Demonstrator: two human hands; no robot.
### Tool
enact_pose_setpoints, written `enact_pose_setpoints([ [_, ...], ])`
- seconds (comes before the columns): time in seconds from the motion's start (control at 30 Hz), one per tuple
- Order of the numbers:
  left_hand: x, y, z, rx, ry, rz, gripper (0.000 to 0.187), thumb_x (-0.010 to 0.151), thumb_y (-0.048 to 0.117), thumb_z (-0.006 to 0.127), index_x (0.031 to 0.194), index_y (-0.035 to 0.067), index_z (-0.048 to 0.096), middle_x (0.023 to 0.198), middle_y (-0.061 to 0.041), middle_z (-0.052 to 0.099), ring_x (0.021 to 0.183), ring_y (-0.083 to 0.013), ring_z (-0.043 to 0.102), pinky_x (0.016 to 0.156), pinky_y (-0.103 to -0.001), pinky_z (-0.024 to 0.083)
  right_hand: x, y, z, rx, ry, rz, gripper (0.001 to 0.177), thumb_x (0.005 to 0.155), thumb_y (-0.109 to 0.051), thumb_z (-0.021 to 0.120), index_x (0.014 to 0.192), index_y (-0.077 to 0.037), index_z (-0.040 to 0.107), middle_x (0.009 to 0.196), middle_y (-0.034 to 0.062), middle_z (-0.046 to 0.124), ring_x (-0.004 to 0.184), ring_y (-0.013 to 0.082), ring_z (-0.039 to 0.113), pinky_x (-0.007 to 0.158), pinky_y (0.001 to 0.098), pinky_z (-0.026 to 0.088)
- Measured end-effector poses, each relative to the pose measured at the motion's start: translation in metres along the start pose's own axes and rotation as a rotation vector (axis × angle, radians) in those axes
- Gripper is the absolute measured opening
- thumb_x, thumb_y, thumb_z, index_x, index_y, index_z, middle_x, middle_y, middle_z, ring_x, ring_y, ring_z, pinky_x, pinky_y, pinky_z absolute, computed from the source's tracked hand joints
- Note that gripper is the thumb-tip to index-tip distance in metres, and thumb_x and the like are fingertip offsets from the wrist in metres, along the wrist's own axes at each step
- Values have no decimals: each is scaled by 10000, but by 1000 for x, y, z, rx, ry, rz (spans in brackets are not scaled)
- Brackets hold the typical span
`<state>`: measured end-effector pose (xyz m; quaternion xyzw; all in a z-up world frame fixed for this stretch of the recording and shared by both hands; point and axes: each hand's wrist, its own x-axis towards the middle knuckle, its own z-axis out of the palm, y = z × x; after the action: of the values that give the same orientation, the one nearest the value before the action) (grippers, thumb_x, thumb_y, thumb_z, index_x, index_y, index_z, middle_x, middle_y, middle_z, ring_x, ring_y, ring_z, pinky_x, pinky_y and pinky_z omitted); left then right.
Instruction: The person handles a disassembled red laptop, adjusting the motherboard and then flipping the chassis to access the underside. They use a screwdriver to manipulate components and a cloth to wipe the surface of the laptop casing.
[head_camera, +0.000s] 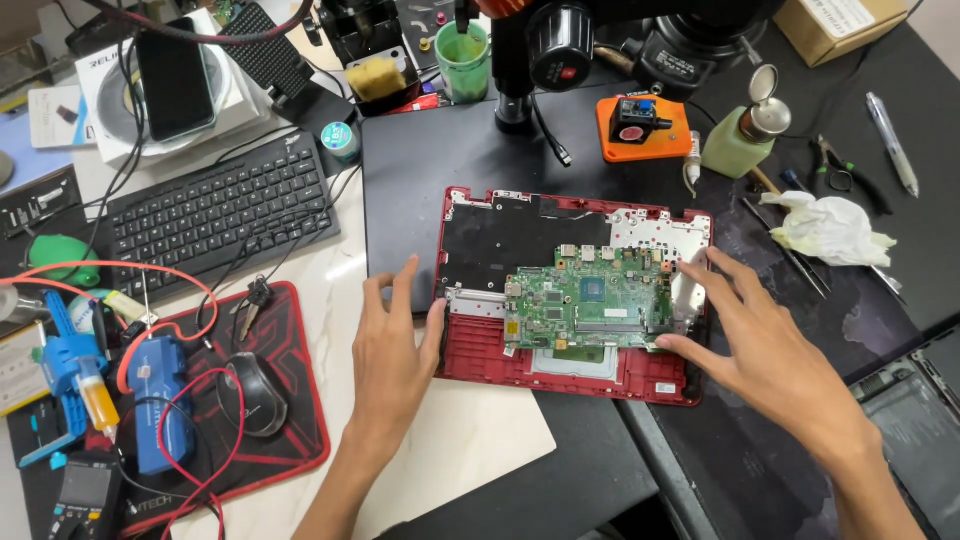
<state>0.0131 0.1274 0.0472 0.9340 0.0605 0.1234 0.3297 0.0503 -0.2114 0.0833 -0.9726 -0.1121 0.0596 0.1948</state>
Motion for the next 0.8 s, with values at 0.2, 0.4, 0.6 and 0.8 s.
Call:
enact_pose_setpoints([
  [0.2,1,13,5,-57,-116,-65,393,1006,103,562,1392,35,533,1250,-218,547,797,-374,707,700,-465,548,-7,-6,0,-65,18,-15,824,767,-467,752,1463,-130,468,1546,199,415,1260,433,520,1029,509,435],
  [0.4,1,21,13,-198,-157,10,499,977,56,564,1469,39,487,1142,-183,532,693,-273,662,661,-429,525,-19,-17,-4,-117,100,-54,795,800,-481,741,1472,-146,477,1222,160,603,1081,393,616,977,493,442],
  [0.6,-1,42,28,-322,-314,-121,525,943,86,592,1458,102,493,1130,-100,520,609,-167,625,591,-355,533,-30,-16,3,-68,157,200,883,788,-566,714,1484,-103,431,1071,176,606,926,345,630,867,490,464],
  [0.8,5,48,31,-336,-424,-41,582,935,165,661,1471,101,444,1097,-144,514,679,-204,633,649,-382,541,-23,-10,12,-203,101,301,1094,724,-675,727,1548,-73,334,1082,235,566,955,383,609,867,536,468],
])
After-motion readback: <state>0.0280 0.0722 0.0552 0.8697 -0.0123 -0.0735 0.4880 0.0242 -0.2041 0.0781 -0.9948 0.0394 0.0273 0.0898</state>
